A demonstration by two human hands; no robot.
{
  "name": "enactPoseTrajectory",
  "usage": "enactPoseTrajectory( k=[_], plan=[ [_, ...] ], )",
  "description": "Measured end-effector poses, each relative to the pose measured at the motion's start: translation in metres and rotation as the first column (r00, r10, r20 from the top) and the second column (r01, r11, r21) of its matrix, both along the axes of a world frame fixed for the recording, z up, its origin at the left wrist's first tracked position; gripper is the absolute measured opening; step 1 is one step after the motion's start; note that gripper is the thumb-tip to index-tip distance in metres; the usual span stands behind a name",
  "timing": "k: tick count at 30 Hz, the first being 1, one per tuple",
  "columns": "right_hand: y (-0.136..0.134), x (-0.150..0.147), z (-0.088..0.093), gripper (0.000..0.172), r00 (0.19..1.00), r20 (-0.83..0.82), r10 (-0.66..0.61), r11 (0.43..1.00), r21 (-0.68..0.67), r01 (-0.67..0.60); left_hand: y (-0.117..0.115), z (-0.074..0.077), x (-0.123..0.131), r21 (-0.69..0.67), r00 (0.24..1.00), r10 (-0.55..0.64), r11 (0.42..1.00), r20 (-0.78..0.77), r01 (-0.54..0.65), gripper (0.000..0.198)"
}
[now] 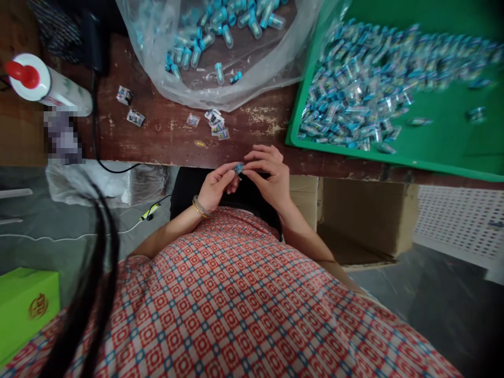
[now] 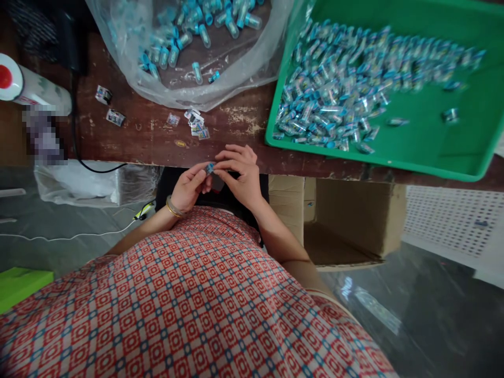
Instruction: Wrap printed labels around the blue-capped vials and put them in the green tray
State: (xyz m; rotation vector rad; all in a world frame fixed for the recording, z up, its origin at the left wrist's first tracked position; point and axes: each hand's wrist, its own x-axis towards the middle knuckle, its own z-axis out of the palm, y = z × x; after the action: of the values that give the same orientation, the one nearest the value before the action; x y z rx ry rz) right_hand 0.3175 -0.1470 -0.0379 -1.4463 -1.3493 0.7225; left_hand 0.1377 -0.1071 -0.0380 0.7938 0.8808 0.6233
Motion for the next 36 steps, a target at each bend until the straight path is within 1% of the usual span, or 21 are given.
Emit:
enactPoseTrajectory(
  k=[4,7,9,13,17,19,21,22,24,26,27,28,30,32,34,36],
  plan=[
    [-0.001,0.003,0.000,0.007,0.996,0.054,0.068,0.998,-0.019,-0.067,0.000,-0.009,-0.002,0.095,1.000,-0.003,0.995,-0.019,0.005,0.058],
    [-0.002,0.001,0.000,0.007,0.991,0.078,0.112,0.993,-0.048,-0.109,0.001,-0.013,-0.002,0.137,0.999,-0.002,0.990,-0.037,0.007,0.052],
    [-0.002,-0.004,-0.001,0.009,0.993,0.076,0.094,0.995,-0.046,-0.091,0.001,-0.014,-0.002,0.148,0.999,-0.011,0.989,-0.043,0.017,0.052],
    [-0.002,-0.013,-0.006,0.010,0.998,0.058,0.007,1.000,-0.023,-0.005,0.000,-0.015,-0.002,0.162,0.998,-0.017,0.986,-0.061,0.027,0.056],
    [0.000,-0.015,-0.011,0.019,0.999,0.034,-0.037,0.999,-0.025,0.038,-0.002,-0.016,-0.002,0.188,0.996,-0.036,0.981,-0.079,0.051,0.060],
    [0.001,-0.015,-0.013,0.024,0.998,-0.025,-0.052,0.999,-0.005,0.052,-0.003,-0.015,-0.001,0.205,0.996,-0.050,0.977,-0.079,0.066,0.061],
    [0.000,-0.018,-0.016,0.024,0.989,-0.136,-0.062,0.998,0.013,0.064,-0.003,-0.013,0.000,0.216,0.996,-0.053,0.974,-0.074,0.068,0.059],
    [0.000,-0.021,-0.017,0.026,0.979,-0.201,-0.044,0.999,0.009,0.047,-0.004,-0.012,0.000,0.213,0.996,-0.053,0.975,-0.067,0.067,0.057],
    [-0.002,-0.027,-0.019,0.035,0.940,-0.341,0.026,0.998,-0.049,-0.045,-0.005,-0.012,0.002,0.176,0.997,-0.061,0.982,-0.043,0.068,0.056],
    [-0.004,-0.035,-0.018,0.033,0.875,-0.475,0.096,0.974,-0.136,-0.181,-0.008,-0.015,0.003,0.124,0.997,-0.076,0.989,-0.026,0.079,0.058],
    [-0.006,-0.040,-0.018,0.031,0.845,-0.525,0.101,0.961,-0.170,-0.220,-0.009,-0.017,0.003,0.112,0.996,-0.084,0.990,-0.032,0.087,0.060],
    [-0.007,-0.046,-0.017,0.030,0.826,-0.557,0.082,0.956,-0.191,-0.223,-0.011,-0.020,0.003,0.115,0.994,-0.092,0.989,-0.051,0.097,0.061],
    [-0.009,-0.057,-0.014,0.031,0.819,-0.573,0.004,0.969,-0.199,-0.144,-0.013,-0.024,0.003,0.165,0.987,-0.090,0.980,-0.130,0.111,0.064],
    [-0.009,-0.068,-0.012,0.032,0.806,-0.582,-0.105,0.980,-0.197,-0.014,-0.016,-0.025,0.004,0.251,0.974,-0.054,0.962,-0.221,0.111,0.066],
    [-0.008,-0.076,-0.009,0.034,0.763,-0.616,-0.193,0.974,-0.213,0.074,-0.017,-0.024,0.007,0.347,0.958,-0.014,0.931,-0.287,0.117,0.066],
    [-0.005,-0.079,-0.009,0.037,0.713,-0.654,-0.251,0.963,-0.245,0.115,-0.017,-0.020,0.010,0.418,0.945,0.005,0.898,-0.327,0.140,0.064]
  ],
)
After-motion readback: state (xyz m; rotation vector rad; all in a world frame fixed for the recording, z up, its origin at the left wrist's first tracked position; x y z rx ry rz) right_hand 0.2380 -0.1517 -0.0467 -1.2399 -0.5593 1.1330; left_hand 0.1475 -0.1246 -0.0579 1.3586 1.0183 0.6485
